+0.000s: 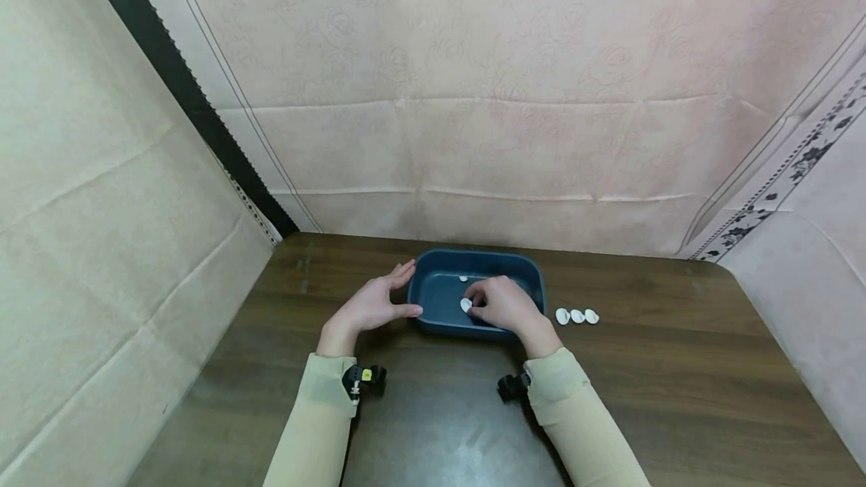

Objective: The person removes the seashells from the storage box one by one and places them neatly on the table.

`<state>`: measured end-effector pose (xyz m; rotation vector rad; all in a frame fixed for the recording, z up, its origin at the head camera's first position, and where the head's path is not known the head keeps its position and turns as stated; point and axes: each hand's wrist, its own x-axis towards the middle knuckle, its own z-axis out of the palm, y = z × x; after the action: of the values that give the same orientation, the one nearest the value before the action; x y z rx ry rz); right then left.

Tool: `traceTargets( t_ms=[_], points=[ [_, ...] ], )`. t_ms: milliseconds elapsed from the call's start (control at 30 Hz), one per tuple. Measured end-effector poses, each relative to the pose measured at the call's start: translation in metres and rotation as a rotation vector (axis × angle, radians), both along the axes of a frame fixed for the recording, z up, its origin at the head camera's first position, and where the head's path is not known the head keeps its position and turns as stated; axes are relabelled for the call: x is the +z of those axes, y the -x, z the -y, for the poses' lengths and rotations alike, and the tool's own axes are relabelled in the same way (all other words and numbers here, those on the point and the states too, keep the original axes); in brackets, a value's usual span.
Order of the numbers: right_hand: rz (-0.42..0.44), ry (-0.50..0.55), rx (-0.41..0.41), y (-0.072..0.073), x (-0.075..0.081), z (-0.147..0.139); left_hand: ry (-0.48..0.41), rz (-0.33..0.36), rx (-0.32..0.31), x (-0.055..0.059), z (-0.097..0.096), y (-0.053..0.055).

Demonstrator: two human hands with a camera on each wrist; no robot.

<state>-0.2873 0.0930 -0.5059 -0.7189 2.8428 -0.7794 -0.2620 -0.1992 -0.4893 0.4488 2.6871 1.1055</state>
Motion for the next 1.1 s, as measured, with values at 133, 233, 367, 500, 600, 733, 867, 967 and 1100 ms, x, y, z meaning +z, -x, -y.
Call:
traceTargets(
  t_ms=[133, 233, 367, 500, 600, 733, 867, 967, 1100],
  points=[
    [0.0, 0.005, 0.015, 0.0, -0.001, 0.0, 0.002, 0.002, 0.001, 0.001, 0.0, 0.0],
    [-0.001, 0.01, 0.025, 0.0, -0.001, 0.0, 0.0, 0.001, 0.001, 0.001, 0.0, 0.0],
    [-0.003, 0.015, 0.03, 0.0, -0.001, 0.0, -0.003, -0.002, -0.001, 0.001, 0.0, -0.001],
    [-0.005, 0.013, 0.029, 0.0, 0.0, 0.0, -0.005, -0.004, -0.003, 0.001, 0.0, 0.0],
    [-0.015, 0.026, 0.03, 0.001, 0.0, 0.0, -0.009, -0.004, -0.005, 0.001, 0.0, 0.0],
    [-0.036, 0.073, 0.046, 0.002, 0.001, -0.003, -0.009, -0.002, -0.003, 0.0, -0.001, 0.001],
    [-0.03, 0.148, 0.047, 0.003, 0.005, -0.01, -0.01, 0.002, -0.004, 0.0, -0.002, 0.0],
    [-0.015, 0.218, 0.018, 0.002, 0.011, -0.019, -0.009, -0.002, -0.021, -0.001, -0.001, 0.0],
    [-0.028, 0.302, -0.052, 0.002, 0.019, -0.035, -0.011, -0.01, -0.03, -0.001, 0.0, 0.0]
  ],
)
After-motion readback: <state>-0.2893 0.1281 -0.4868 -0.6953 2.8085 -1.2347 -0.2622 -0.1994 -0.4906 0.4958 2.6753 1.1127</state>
